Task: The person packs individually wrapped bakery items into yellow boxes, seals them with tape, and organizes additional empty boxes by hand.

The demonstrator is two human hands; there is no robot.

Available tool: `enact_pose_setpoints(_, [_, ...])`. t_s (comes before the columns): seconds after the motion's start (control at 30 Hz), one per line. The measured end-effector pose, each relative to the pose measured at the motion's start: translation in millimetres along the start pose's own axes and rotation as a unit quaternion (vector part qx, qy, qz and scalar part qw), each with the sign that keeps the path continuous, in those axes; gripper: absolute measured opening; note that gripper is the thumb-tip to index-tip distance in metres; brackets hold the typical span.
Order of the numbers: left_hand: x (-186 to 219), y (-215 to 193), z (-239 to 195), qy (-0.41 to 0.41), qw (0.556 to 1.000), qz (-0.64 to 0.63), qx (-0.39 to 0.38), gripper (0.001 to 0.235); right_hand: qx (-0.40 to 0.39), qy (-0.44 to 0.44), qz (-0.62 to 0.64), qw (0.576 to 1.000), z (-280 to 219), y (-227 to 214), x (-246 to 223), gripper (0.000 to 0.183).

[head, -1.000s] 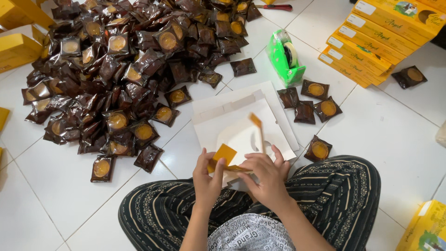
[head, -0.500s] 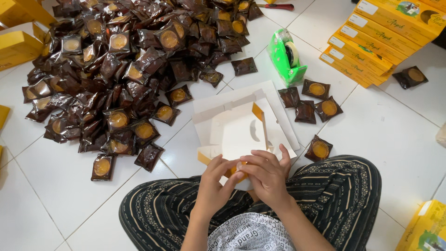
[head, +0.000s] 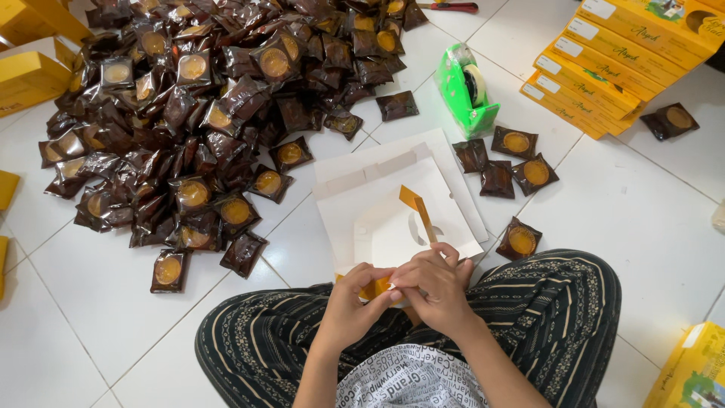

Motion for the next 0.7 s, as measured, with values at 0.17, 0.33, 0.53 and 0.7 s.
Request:
enact_pose_setpoints(0.17, [8, 0, -1, -0.009, 1.000, -0.016, 0.003, 0.024, 0.001, 0.006, -0.063, 0.998, -10, 7, 10, 0.017])
enact_pose_setpoints(0.33, [-1, 3, 4, 0.044, 0.989, 0.005, 0.142, 0.013, 0.077, 0.084, -0.132, 0.985, -3, -1, 2, 0.021])
enact_pose_setpoints(0.53, [-2, 41, 5, 0.041, 0.997, -0.068, 0.024, 0.021, 0.111, 0.291, 0.090, 0.946, -6, -3, 38, 0.025])
enact_pose_setpoints(0.7, [1, 31, 26, -0.043, 0.979, -0.160, 0.118, 0.031, -0.019, 0.107, -0.004, 0.994, -7, 10, 12, 0.027])
Point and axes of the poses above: each hand's wrist, its own z-axis towards the middle knuckle, its own y-axis out of the palm, x = y × z, the point moved 5 cm from there along z, towards the middle knuckle, and after that the axes turned 4 degrees about y, right-handed, at the moved point
